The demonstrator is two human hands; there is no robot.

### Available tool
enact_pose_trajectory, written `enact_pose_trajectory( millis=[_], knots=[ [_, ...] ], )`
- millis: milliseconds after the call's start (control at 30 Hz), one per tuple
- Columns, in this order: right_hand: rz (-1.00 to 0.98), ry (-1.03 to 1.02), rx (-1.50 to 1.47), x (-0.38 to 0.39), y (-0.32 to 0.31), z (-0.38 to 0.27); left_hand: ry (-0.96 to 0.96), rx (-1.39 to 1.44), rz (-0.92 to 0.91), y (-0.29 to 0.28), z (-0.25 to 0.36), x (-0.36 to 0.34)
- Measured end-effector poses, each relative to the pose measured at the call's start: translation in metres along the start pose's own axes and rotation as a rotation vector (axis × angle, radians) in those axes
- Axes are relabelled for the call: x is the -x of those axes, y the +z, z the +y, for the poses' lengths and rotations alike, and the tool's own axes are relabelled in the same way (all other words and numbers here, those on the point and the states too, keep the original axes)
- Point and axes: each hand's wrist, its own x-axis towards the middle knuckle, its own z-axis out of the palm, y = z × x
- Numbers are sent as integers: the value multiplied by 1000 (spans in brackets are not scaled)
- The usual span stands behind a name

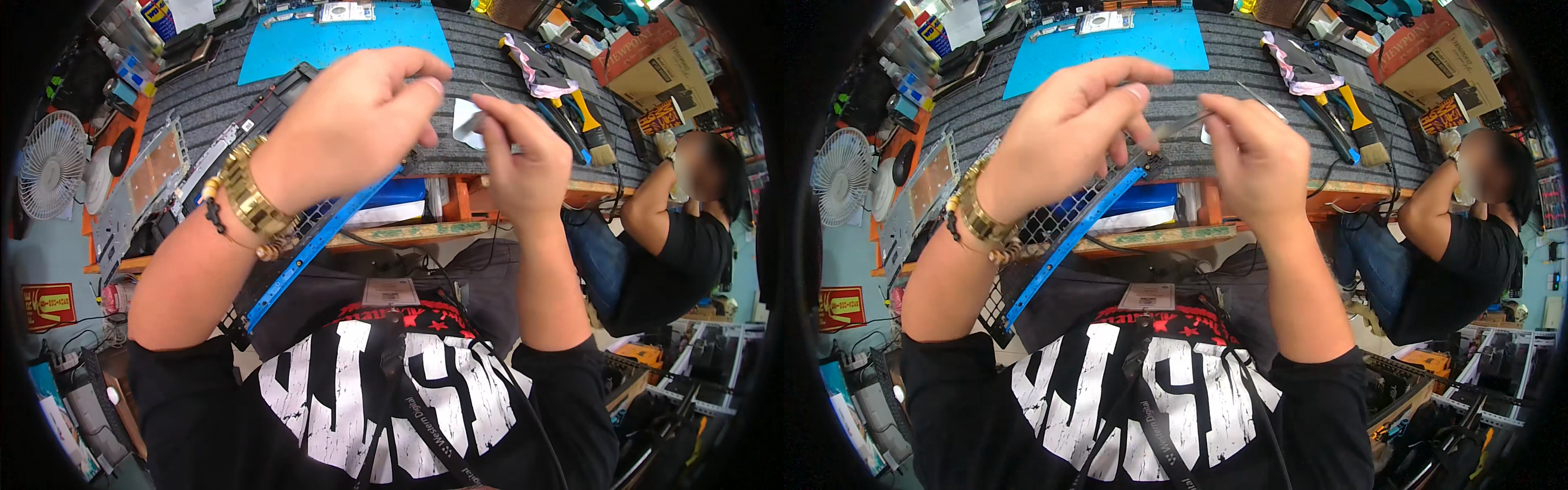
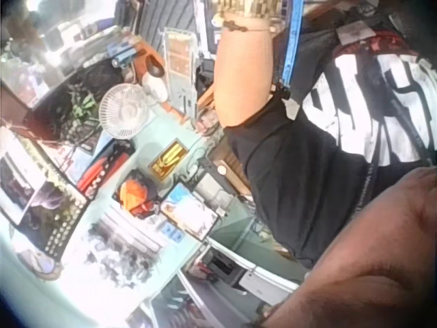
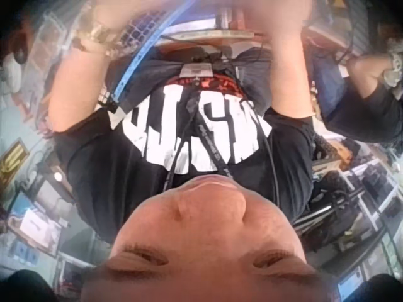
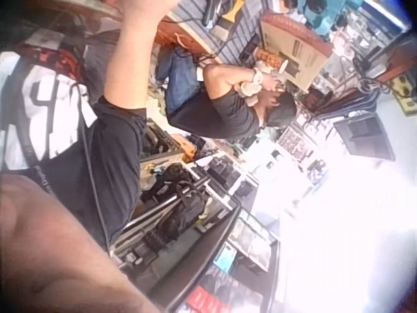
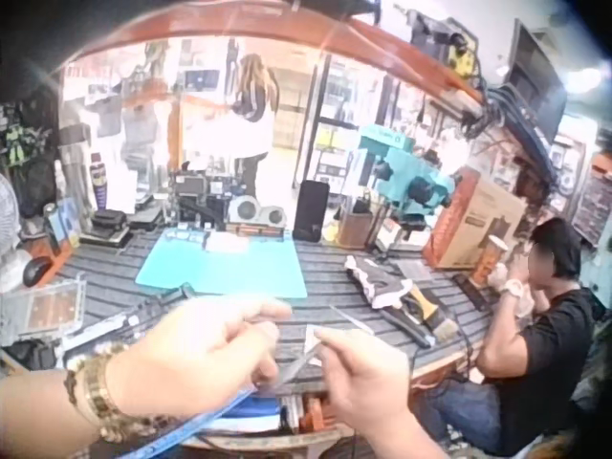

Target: The person is repairing a laptop component by using tweezers to handle a small wire and clean the edge of a plastic frame. The person then uses a cloth to wipe a small part before continuing to manipulate a small internal piece with tweezers.

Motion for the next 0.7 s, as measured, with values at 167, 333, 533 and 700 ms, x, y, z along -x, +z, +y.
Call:
enact_pose_trajectory(
  millis=[167,333,533,700],
  knots=[
    [37,632,-874,29,20,11,367,-708,-10,-33,-75,-24],
    [-135,661,-834,29,46,14,403,-811,-154,-29,-109,-30],
    [-185,630,-755,35,53,18,336,-836,-206,-30,-112,-35],
    [-263,689,-686,26,51,18,298,-827,-233,-30,-109,-32]
  ],
)
